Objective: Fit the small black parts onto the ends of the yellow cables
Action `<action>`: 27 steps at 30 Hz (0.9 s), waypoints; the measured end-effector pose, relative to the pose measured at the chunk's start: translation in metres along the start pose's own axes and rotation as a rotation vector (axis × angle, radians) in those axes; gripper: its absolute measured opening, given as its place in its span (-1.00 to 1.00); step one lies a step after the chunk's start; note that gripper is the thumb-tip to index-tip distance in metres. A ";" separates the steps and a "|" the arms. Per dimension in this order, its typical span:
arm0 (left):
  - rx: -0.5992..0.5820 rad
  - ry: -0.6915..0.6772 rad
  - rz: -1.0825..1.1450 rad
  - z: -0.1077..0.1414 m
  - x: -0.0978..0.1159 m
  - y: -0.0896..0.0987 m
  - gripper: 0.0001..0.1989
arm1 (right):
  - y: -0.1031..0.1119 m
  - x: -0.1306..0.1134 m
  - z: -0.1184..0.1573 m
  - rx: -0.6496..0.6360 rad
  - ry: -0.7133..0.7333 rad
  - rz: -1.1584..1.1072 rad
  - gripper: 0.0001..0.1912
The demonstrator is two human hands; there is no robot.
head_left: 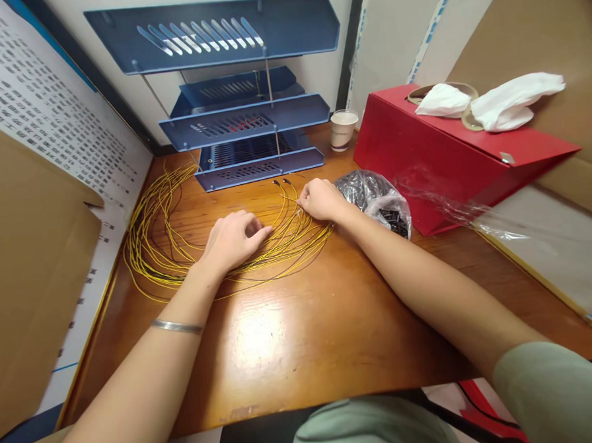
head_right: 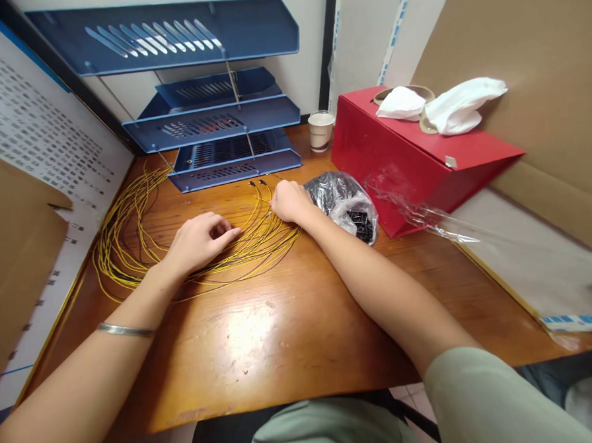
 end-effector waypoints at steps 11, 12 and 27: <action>-0.084 0.159 -0.030 -0.035 0.010 -0.011 -0.68 | 0.040 0.007 0.078 0.304 -0.057 -0.110 -0.81; -0.080 0.170 -0.041 -0.036 0.010 -0.011 -0.69 | 0.041 0.006 0.088 0.321 -0.042 -0.126 -0.82; -0.027 -0.104 0.084 -0.057 0.052 -0.021 -0.75 | 0.046 0.026 0.141 0.454 -0.085 -0.349 -0.87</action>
Point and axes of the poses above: each hand's wrist, its own z-axis away from the middle knuckle, its own y-axis out of the back of the hand, x = y × z, the point moved 7 cm from there along -z, towards the middle knuckle, and after that the axes turned 6 degrees about -x, right-handed, at the moved point
